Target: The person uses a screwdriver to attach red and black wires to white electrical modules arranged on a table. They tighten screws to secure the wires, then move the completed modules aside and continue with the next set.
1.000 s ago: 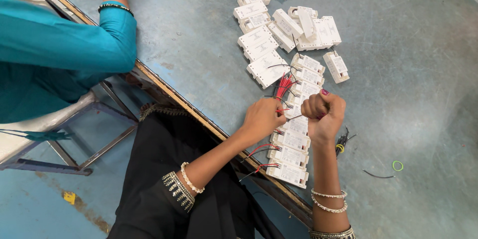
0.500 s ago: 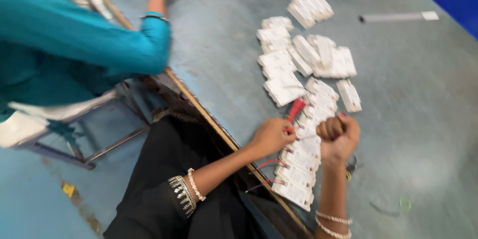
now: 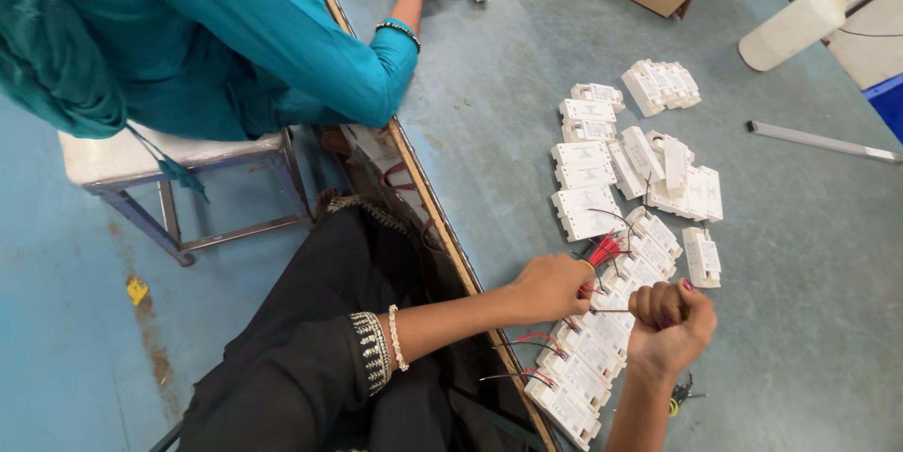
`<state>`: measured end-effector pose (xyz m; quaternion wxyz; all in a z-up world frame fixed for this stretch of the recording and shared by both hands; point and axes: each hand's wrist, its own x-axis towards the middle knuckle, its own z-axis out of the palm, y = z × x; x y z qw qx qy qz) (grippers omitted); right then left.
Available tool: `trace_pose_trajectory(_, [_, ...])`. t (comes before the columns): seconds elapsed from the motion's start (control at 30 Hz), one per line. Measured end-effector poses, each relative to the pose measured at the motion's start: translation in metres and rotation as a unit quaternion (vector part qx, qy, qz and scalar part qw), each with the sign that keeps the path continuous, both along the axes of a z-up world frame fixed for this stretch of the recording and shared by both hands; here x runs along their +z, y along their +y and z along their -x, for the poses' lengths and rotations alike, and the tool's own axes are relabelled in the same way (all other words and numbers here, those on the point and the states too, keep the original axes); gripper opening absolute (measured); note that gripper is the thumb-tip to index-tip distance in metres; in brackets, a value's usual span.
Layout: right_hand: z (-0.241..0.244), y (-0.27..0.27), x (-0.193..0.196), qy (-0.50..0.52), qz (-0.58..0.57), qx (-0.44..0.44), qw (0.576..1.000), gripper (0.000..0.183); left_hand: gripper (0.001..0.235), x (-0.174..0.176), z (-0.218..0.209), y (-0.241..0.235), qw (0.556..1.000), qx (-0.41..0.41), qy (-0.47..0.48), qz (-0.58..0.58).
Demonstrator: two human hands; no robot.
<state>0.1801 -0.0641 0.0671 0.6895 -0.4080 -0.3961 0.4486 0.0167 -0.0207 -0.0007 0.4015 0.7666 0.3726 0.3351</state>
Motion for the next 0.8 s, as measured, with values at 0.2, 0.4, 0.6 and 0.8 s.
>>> trace_pose_trajectory(0.2, [-0.007, -0.003, -0.002, 0.010, -0.012, 0.008, 1.000, 0.048, 0.015, -0.003, 0.001, -0.006, 0.999, 0.016, -0.011, -0.032])
trace_pose_trajectory(0.4, [-0.005, -0.004, -0.002, 0.035, -0.007, -0.001, 0.999, 0.049, 0.017, 0.002, 0.001, -0.002, 1.000, -0.001, 0.016, 0.011])
trace_pose_trajectory(0.6, [0.001, -0.009, 0.009, 0.027, -0.025, -0.014, 0.999, 0.049, 0.017, 0.013, 0.001, -0.003, 0.999, 0.008, 0.022, 0.046])
trace_pose_trajectory(0.8, [0.003, -0.007, 0.007, 0.013, -0.036, -0.015, 0.999, 0.049, 0.018, 0.011, -0.003, -0.004, 0.999, 0.023, 0.034, 0.018])
